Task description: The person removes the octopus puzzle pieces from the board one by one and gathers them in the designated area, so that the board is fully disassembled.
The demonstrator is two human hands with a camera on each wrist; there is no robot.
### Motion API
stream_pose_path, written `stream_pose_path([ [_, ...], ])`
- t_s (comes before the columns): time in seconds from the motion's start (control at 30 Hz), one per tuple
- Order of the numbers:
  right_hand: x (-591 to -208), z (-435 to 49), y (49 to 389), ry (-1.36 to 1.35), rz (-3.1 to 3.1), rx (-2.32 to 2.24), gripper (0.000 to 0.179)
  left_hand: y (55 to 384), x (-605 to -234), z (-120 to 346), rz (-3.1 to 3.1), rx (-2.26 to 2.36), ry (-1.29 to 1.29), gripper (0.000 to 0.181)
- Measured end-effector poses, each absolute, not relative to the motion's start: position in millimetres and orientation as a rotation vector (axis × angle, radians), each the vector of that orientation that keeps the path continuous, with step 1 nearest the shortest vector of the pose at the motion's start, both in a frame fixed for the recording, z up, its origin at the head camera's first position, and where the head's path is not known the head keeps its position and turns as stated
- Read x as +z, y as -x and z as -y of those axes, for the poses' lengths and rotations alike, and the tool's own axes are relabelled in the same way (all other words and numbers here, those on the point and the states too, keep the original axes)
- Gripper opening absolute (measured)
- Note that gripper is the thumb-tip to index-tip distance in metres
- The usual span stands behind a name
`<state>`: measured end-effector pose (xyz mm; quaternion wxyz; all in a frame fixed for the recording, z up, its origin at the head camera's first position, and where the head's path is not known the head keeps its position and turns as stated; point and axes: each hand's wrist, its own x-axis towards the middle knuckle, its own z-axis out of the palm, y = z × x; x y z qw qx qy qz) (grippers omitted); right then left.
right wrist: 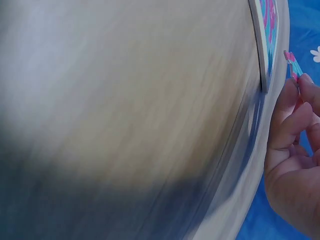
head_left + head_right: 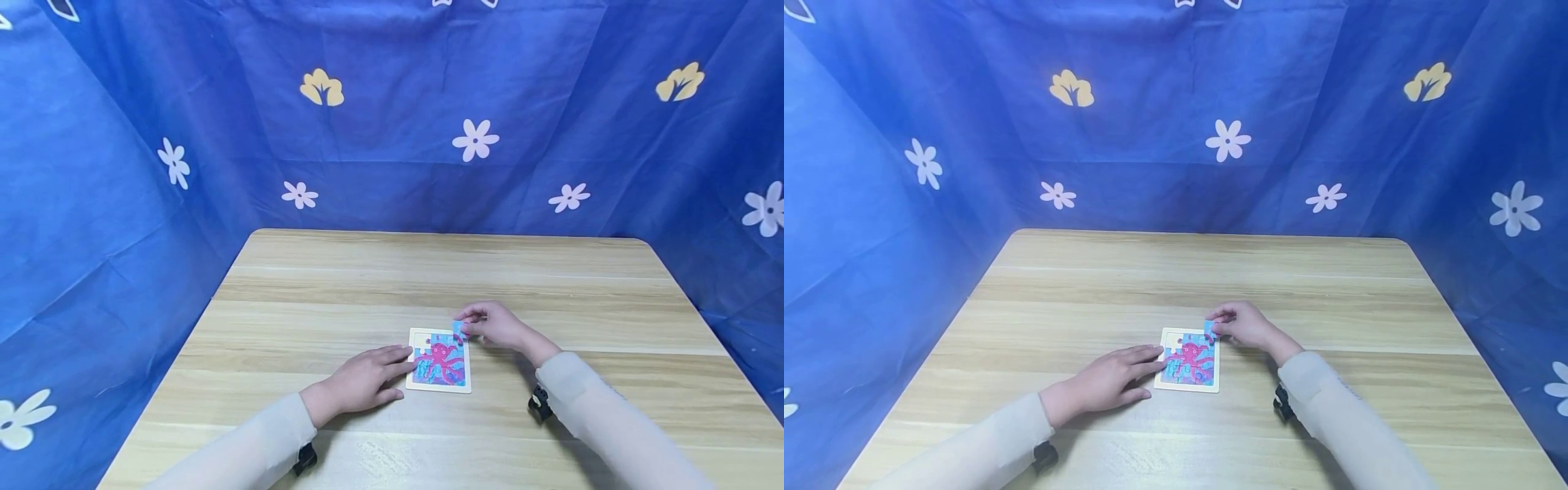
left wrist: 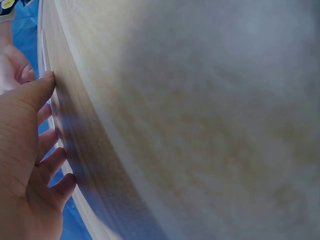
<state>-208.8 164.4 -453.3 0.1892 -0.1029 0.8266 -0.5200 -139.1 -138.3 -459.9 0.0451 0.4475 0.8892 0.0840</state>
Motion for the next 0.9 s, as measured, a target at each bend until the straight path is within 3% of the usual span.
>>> stream_pose_path([
  [0.9,-455.6,-190.4,219.1,0.293,-2.433,-1.380,0.020,154.6,-457.5,146.5,-2.704,0.275,-1.441,0.056],
])
